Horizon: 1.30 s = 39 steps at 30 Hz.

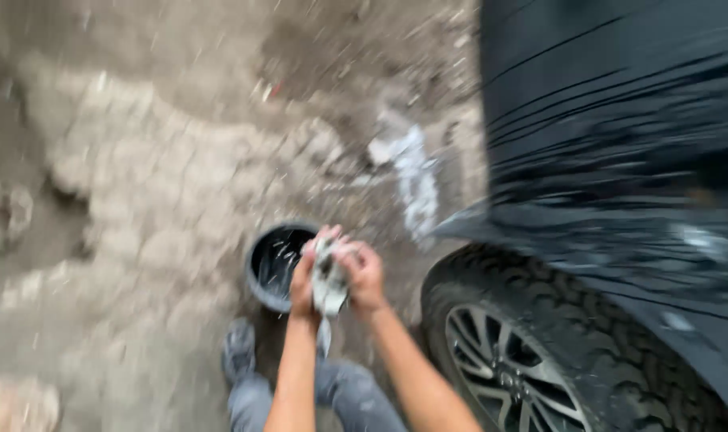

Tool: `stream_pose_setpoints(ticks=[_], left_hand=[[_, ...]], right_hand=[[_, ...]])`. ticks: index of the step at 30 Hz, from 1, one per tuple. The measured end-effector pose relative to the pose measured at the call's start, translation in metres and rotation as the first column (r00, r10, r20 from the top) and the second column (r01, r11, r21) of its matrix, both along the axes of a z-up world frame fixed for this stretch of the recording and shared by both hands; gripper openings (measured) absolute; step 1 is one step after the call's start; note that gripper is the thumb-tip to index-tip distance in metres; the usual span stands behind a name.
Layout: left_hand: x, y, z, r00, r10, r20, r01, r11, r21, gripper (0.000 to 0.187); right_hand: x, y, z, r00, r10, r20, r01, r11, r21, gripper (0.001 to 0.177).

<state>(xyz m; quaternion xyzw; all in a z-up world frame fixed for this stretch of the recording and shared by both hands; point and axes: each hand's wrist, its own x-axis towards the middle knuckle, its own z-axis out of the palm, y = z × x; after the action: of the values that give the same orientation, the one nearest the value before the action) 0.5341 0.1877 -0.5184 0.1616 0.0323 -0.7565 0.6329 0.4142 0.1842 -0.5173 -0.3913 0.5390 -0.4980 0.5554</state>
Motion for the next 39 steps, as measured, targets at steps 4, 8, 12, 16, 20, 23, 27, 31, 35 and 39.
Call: stream_pose_setpoints(ticks=[4,8,12,16,20,23,27,31,35,39], left_hand=[[-0.005,0.019,0.014,0.942,-0.013,0.335,-0.052,0.982,0.184,0.036],[0.008,-0.003,0.044,0.880,-0.004,0.476,-0.008,1.000,0.023,0.014],[0.010,-0.012,0.050,0.532,-0.097,0.841,0.192,0.981,-0.008,0.015],[0.010,-0.027,0.119,0.344,-0.022,0.939,0.402,0.907,-0.126,0.021],[0.011,-0.037,0.169,0.012,0.036,0.999,0.474,0.880,-0.038,0.027],[0.009,-0.042,0.174,-0.131,0.089,0.987,0.487,0.873,-0.013,0.031],[0.013,-0.045,0.192,-0.196,0.124,0.973,0.445,0.895,-0.025,0.028],[0.020,-0.042,0.199,-0.220,0.012,0.975,0.371,0.926,0.072,0.025],[0.031,-0.044,0.190,-0.283,-0.038,0.958,0.285,0.951,0.122,0.025],[0.044,-0.042,0.201,-0.282,-0.086,0.955,0.197,0.969,0.146,0.025]], right_hand=[[0.008,0.003,0.027,0.973,-0.109,0.203,0.104,0.994,0.039,0.026],[0.014,-0.003,0.114,0.950,0.013,0.311,-0.081,0.975,0.207,0.028],[-0.006,0.000,0.127,0.669,0.096,0.737,-0.594,0.665,0.452,0.050],[-0.021,-0.009,0.149,0.593,0.352,0.724,-0.741,0.592,0.318,0.057],[-0.024,-0.013,0.151,0.669,0.555,0.495,-0.726,0.631,0.273,0.053],[-0.015,-0.011,0.163,0.735,0.585,0.342,-0.670,0.702,0.241,0.052],[0.006,-0.007,0.187,0.822,0.530,0.208,-0.566,0.799,0.203,0.056],[0.029,0.001,0.203,0.895,0.437,0.091,-0.444,0.853,0.275,0.075],[0.045,0.002,0.170,0.897,0.423,-0.132,-0.398,0.900,0.179,0.070],[0.062,0.003,0.162,0.828,0.389,-0.403,-0.403,0.914,0.054,0.040]])
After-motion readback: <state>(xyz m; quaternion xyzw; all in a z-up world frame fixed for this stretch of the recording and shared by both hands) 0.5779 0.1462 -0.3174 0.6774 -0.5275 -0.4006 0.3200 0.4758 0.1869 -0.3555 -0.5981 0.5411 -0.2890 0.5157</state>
